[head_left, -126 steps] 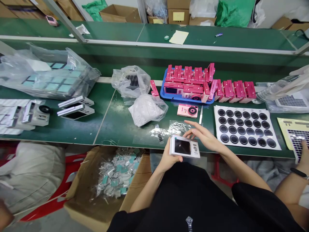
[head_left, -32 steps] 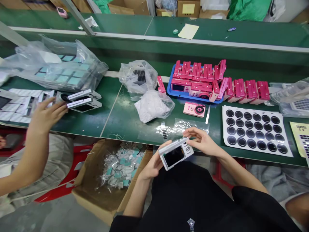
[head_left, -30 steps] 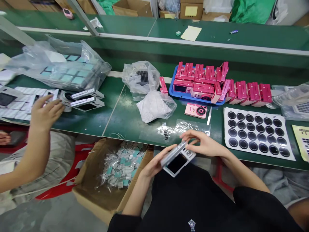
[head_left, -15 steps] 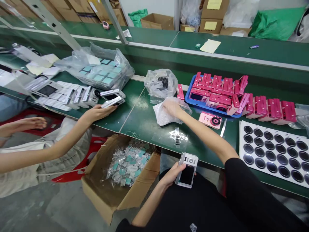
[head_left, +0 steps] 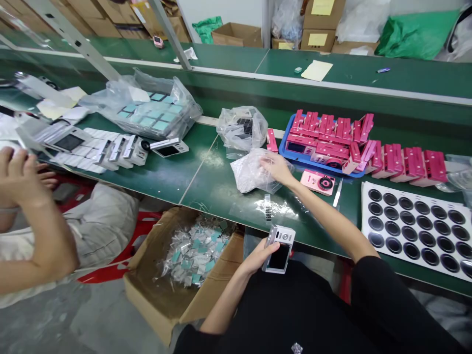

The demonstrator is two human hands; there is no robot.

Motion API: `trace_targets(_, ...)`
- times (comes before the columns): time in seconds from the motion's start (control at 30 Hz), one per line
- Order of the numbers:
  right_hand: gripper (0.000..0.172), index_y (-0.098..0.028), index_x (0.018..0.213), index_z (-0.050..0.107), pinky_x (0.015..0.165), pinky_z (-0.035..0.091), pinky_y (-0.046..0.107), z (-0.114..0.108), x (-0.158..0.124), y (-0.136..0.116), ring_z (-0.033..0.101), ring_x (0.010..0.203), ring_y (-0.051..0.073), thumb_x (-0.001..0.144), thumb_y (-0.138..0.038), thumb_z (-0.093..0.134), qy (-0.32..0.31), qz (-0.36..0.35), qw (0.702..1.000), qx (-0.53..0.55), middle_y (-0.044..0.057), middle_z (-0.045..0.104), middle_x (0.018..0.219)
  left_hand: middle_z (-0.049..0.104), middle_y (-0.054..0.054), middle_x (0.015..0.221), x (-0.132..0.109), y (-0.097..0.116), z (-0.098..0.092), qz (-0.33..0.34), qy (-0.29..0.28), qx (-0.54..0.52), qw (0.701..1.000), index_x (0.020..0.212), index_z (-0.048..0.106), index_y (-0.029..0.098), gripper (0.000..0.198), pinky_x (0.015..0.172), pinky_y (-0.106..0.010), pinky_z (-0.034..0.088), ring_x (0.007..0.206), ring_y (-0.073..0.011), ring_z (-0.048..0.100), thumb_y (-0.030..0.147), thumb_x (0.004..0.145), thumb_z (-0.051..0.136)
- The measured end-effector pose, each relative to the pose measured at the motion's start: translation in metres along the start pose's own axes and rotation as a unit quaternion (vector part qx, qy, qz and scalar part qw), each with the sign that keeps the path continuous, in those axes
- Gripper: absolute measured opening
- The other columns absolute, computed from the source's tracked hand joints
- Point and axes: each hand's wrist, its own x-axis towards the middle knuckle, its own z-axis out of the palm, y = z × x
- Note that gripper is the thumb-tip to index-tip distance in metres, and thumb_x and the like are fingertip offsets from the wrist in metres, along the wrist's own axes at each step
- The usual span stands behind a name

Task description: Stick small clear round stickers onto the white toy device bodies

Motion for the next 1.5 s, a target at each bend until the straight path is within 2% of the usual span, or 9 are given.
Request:
trace_targets(0.13, 0.026, -0.017, 0.095, 0.071, 0.063, 0.056, 0.030, -0.031, -0.059, 0.002, 0.069, 0.076, 0.018, 0.087, -0.040, 0.063, -0.005, 0.012, 0.998, 0.055, 0.006, 0.072, 0.079, 0.074, -0.017, 0.107, 0.003, 0.008, 0.008, 0.023, 0.006, 0.031, 0.999, 0.108, 0.069, 0.011, 0.067, 0.097, -0.045, 0.050, 0.110, -0.0366, 0.066, 0.067, 0.071, 0.074)
trace_targets(0.3, 0.029, -0.019, 0.098, 0.075, 0.059, 0.054, 0.027, -0.061, -0.139, 0.003, 0.069, 0.074, 0.016, 0.079, -0.040, 0.072, -0.039, 0.076, 0.981, 0.173, 0.005, 0.075, 0.082, 0.076, -0.016, 0.101, 0.006, 0.022, 0.014, 0.034, -0.010, 0.069, 0.997, 0.106, 0.071, 0.010, 0.066, 0.098, -0.047, 0.050, 0.104, -0.0354, 0.069, 0.067, 0.073, 0.071)
trace_targets(0.5, 0.021, -0.019, 0.089, 0.076, 0.058, 0.052, 0.028, -0.074, -0.189, 0.002, 0.068, 0.075, 0.018, 0.078, -0.037, 0.072, -0.027, 0.096, 0.977, 0.187, 0.005, 0.074, 0.079, 0.070, -0.015, 0.123, 0.016, 0.028, 0.023, 0.042, -0.023, 0.116, 0.992, 0.115, 0.070, 0.013, 0.066, 0.112, -0.049, 0.038, 0.126, -0.0377, 0.057, 0.062, 0.072, 0.076)
trace_targets(0.63, 0.018, -0.020, 0.088, 0.074, 0.064, 0.052, 0.031, -0.080, -0.205, 0.004, 0.067, 0.077, 0.018, 0.083, -0.036, 0.067, -0.012, 0.084, 0.987, 0.140, 0.005, 0.073, 0.084, 0.067, -0.013, 0.128, 0.019, 0.030, 0.032, 0.052, -0.050, 0.144, 0.987, 0.121, 0.067, 0.014, 0.067, 0.115, -0.048, 0.034, 0.131, -0.0377, 0.052, 0.061, 0.073, 0.075)
trace_targets(0.83, 0.023, -0.023, 0.100, 0.072, 0.075, 0.050, 0.035, -0.085, -0.219, 0.003, 0.063, 0.087, 0.020, 0.096, -0.029, 0.051, -0.005, -0.040, 0.999, -0.009, 0.006, 0.069, 0.094, 0.069, -0.013, 0.124, 0.023, 0.030, 0.035, 0.065, -0.066, 0.209, 0.973, 0.122, 0.066, 0.014, 0.067, 0.110, -0.047, 0.039, 0.123, -0.0377, 0.058, 0.063, 0.077, 0.070)
trace_targets(0.93, 0.021, -0.023, 0.095, 0.070, 0.079, 0.051, 0.036, -0.087, -0.222, 0.003, 0.064, 0.087, 0.020, 0.097, -0.028, 0.050, 0.003, -0.052, 0.998, -0.023, 0.006, 0.070, 0.093, 0.069, -0.014, 0.125, 0.025, 0.029, 0.036, 0.066, -0.069, 0.223, 0.970, 0.122, 0.066, 0.013, 0.068, 0.110, -0.047, 0.040, 0.123, -0.0380, 0.058, 0.064, 0.077, 0.069)
trace_targets(1.17, 0.017, -0.021, 0.095, 0.065, 0.072, 0.054, 0.031, -0.088, -0.225, 0.002, 0.069, 0.082, 0.018, 0.097, -0.027, 0.049, 0.015, -0.009, 0.999, 0.028, 0.004, 0.074, 0.091, 0.067, -0.015, 0.126, 0.023, 0.033, 0.040, 0.040, -0.092, 0.241, 0.965, 0.130, 0.060, 0.011, 0.078, 0.108, -0.044, 0.041, 0.124, -0.0371, 0.057, 0.066, 0.076, 0.069)
trace_targets(1.37, 0.008, -0.022, 0.099, 0.054, 0.083, 0.053, 0.034, -0.078, -0.227, -0.004, 0.070, 0.097, 0.019, 0.099, -0.028, 0.049, 0.013, -0.005, 0.993, 0.117, 0.006, 0.075, 0.101, 0.068, -0.014, 0.122, 0.022, 0.034, 0.044, 0.024, -0.092, 0.252, 0.963, 0.129, 0.058, 0.011, 0.081, 0.105, -0.041, 0.044, 0.118, -0.0342, 0.059, 0.069, 0.073, 0.069)
trace_targets(1.5, 0.012, -0.021, 0.089, 0.061, 0.086, 0.051, 0.037, -0.069, -0.225, 0.002, 0.068, 0.099, 0.020, 0.093, -0.032, 0.060, -0.015, 0.025, 0.979, 0.202, 0.006, 0.072, 0.104, 0.068, -0.013, 0.117, 0.022, 0.035, 0.045, 0.022, -0.088, 0.278, 0.956, 0.126, 0.059, 0.010, 0.081, 0.100, -0.041, 0.047, 0.109, -0.0318, 0.062, 0.069, 0.072, 0.070)
